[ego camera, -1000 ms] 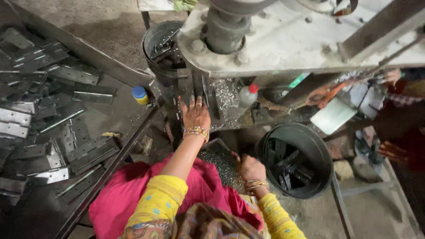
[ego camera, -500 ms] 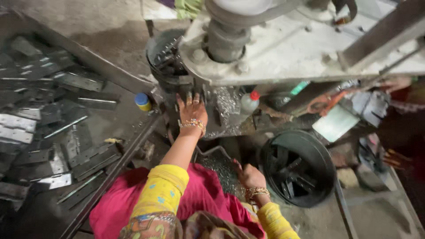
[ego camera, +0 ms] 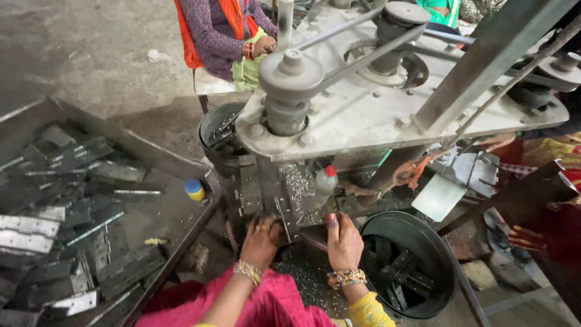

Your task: The person is operating a punch press to manufacture metal hinges. They pick up a raw metal hinge component, place it into the press, activate the machine to punch or bend the part, and then discard the finished piece into a bin.

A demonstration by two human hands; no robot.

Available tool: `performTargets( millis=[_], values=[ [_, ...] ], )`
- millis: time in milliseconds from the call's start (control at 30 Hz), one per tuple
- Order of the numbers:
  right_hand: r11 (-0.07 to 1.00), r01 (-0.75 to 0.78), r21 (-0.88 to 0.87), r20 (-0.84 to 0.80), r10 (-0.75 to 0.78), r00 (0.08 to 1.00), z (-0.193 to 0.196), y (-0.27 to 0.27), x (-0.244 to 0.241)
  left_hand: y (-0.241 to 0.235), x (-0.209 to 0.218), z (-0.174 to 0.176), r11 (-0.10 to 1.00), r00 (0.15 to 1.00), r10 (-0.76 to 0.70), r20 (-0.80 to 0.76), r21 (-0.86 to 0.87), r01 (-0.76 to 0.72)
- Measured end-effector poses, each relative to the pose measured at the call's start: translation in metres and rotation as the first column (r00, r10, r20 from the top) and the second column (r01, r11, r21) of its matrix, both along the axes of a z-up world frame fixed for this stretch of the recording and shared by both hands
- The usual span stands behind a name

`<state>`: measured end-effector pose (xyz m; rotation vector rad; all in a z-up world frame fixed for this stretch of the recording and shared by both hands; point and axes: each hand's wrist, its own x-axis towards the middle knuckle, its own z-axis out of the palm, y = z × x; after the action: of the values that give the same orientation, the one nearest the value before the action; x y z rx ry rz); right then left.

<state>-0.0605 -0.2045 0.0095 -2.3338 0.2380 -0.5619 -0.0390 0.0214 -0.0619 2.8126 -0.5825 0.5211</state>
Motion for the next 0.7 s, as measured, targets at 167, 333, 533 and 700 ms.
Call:
performTargets(
  millis=[167,333,533,700],
  values=[
    [0.997,0.045,0.057,0.023,-0.047,0.999,-0.01,-0.005,0.004,-0.037,0.044,0.053,0.986,0.988,0.152,0.039,-0.071,-0.149],
    [1.0,0.007,-0.027,-0.196,-0.012,0.98,0.004,-0.001,0.003,-0.061,0.076,0.042,0.884,0.839,0.457,-0.296,0.042,-0.466],
    [0.984,-0.033,-0.176,-0.197,-0.002,0.98,-0.004,-0.003,0.01,-0.027,0.036,0.011,0.941,0.913,0.331,-0.24,0.157,-0.3],
    [0.943,-0.187,-0.277,-0.293,0.103,0.951,-0.031,-0.011,0.02,-0.029,0.034,0.024,0.915,0.848,0.362,-0.388,0.323,-0.243]
  ],
)
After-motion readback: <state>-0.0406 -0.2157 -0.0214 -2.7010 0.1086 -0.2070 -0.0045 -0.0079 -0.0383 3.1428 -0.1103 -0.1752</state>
